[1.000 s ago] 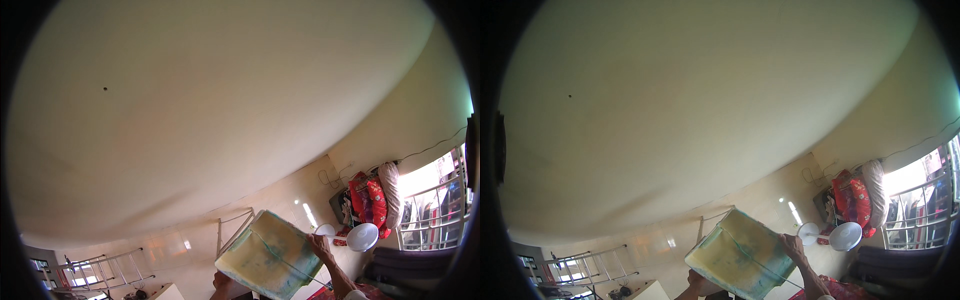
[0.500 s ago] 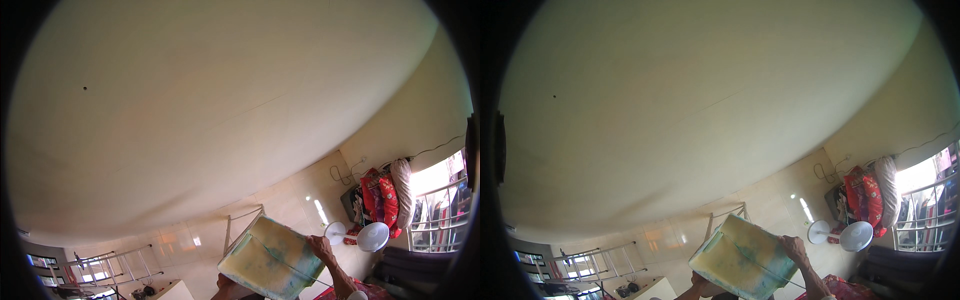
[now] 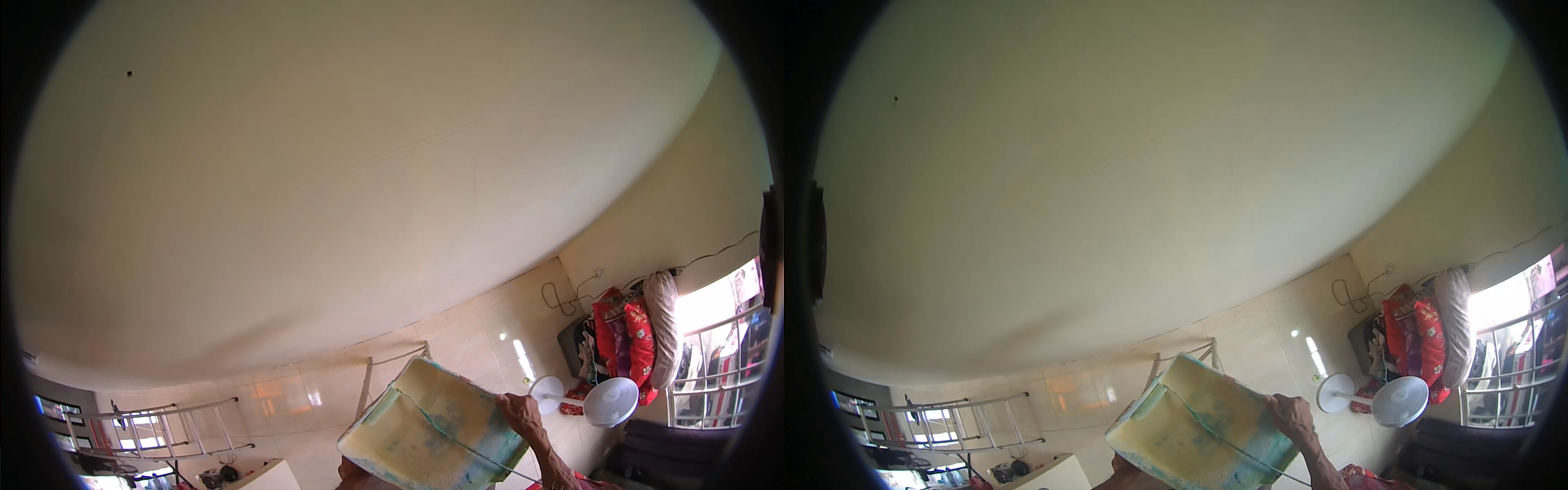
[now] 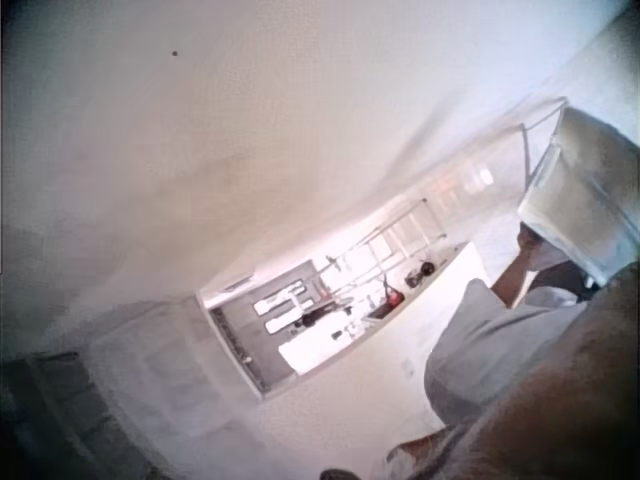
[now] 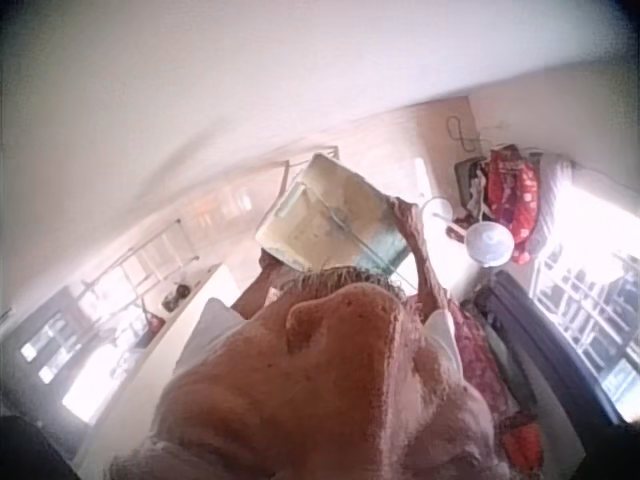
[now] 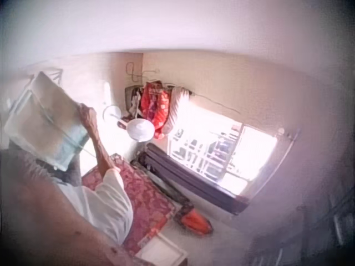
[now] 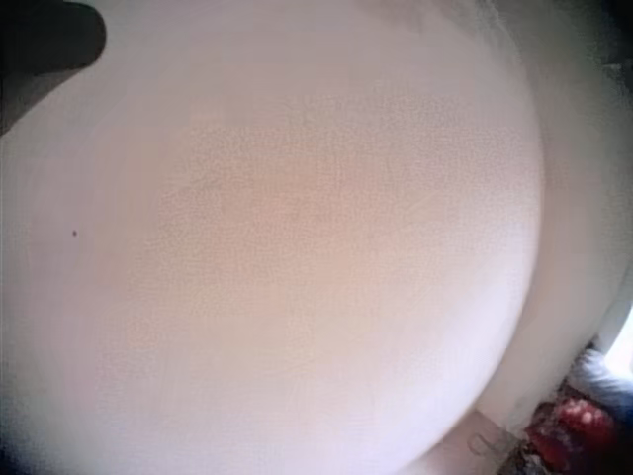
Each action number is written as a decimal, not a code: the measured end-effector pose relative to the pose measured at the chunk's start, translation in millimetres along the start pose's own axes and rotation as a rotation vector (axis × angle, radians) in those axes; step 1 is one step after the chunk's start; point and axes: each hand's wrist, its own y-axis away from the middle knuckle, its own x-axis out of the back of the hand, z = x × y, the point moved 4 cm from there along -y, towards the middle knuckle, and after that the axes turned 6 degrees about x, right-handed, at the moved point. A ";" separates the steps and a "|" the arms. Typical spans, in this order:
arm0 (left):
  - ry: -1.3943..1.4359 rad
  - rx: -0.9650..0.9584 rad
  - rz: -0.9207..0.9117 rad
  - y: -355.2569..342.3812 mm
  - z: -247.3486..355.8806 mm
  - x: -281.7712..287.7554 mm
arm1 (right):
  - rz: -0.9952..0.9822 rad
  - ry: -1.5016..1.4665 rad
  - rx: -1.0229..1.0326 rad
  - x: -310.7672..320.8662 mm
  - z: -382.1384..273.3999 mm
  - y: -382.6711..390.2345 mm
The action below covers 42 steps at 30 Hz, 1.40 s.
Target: The person paints a ceiling using a roller attached to an extension pole. They repeatedly dip the roller into a paint tray and apply paint in long vertical strokes across the ceiling surface.
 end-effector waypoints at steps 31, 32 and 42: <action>0.036 -0.715 0.273 21.3 -67.8 -5.2 | 0.291 -0.032 0.043 -12.4 -53.2 150.5; 0.045 -0.746 0.324 21.6 -64.7 -5.8 | 0.279 -0.011 -0.006 -11.5 -51.0 153.0; 0.109 -0.771 0.491 28.0 -47.5 -26.8 | 0.334 -0.038 0.024 -8.2 -61.2 165.5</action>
